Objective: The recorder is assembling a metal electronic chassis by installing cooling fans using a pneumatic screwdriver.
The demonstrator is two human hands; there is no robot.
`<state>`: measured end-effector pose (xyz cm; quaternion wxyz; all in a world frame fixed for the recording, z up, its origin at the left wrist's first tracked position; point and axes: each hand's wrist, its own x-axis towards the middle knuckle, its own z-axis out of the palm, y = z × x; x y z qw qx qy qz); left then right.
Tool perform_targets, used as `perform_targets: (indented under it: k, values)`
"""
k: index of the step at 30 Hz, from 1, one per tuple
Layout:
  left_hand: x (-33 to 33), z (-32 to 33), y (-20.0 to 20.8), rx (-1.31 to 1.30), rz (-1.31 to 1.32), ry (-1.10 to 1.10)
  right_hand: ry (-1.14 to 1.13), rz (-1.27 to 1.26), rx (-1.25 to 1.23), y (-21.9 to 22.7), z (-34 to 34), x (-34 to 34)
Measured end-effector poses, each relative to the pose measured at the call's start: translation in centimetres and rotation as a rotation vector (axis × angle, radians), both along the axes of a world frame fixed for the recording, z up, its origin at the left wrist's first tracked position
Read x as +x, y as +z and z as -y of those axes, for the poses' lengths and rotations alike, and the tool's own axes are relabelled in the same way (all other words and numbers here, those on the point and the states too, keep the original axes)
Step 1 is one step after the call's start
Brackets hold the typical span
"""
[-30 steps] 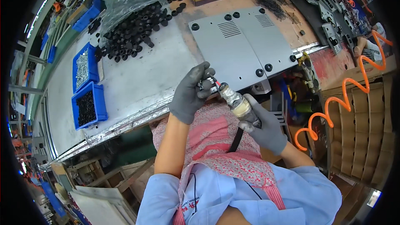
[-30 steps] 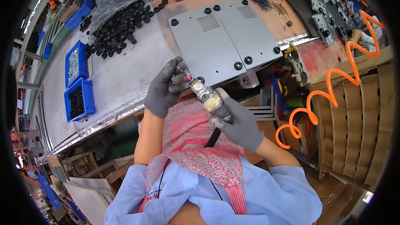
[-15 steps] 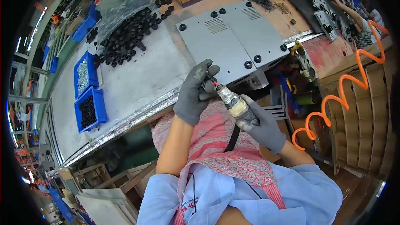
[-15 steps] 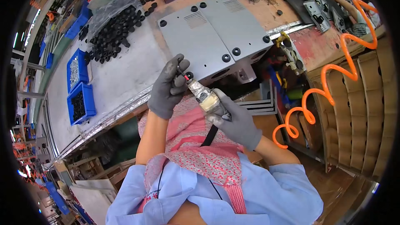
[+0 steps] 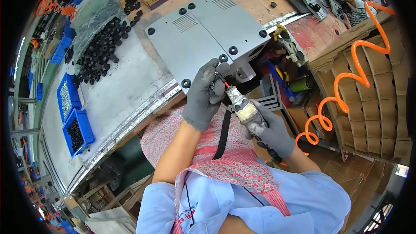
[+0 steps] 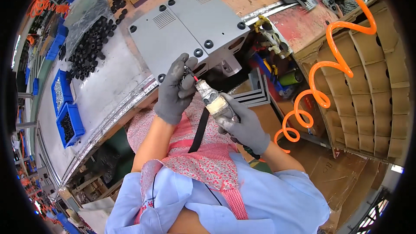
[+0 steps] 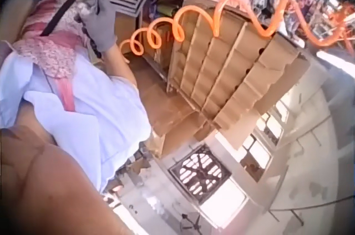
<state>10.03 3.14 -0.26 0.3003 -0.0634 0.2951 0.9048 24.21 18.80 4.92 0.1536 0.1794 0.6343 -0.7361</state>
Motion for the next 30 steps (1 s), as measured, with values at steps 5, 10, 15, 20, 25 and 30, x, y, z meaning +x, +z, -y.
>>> perform_targets:
  k: [5, 10, 15, 20, 25, 30]
  values:
    - [-0.3, -0.9, -0.1, -0.009, -0.017, -0.045, -0.006, -0.039, 0.095, -0.9, -0.5, 0.5]
    - [-0.3, -1.7, 0.1, -0.144, -0.135, -0.069, -0.021, -0.213, 0.181, -3.3, -0.7, 1.1]
    - [0.2, -2.4, 0.0, -0.257, -0.227, -0.089, -0.003, -0.100, 0.186, -2.4, -1.3, 1.3]
    - [1.0, -3.4, -0.9, -0.287, -0.218, -0.164, -0.052, -0.021, 0.156, -3.3, -1.8, 2.3]
    - [1.0, -3.9, -5.2, -0.186, 0.061, -0.212, -0.169, 0.028, 0.256, -4.8, -1.2, 1.2]
    - [2.1, -2.3, -7.7, -0.306, 0.344, -0.146, -0.207, -0.010, 0.251, -6.7, -1.7, -0.7]
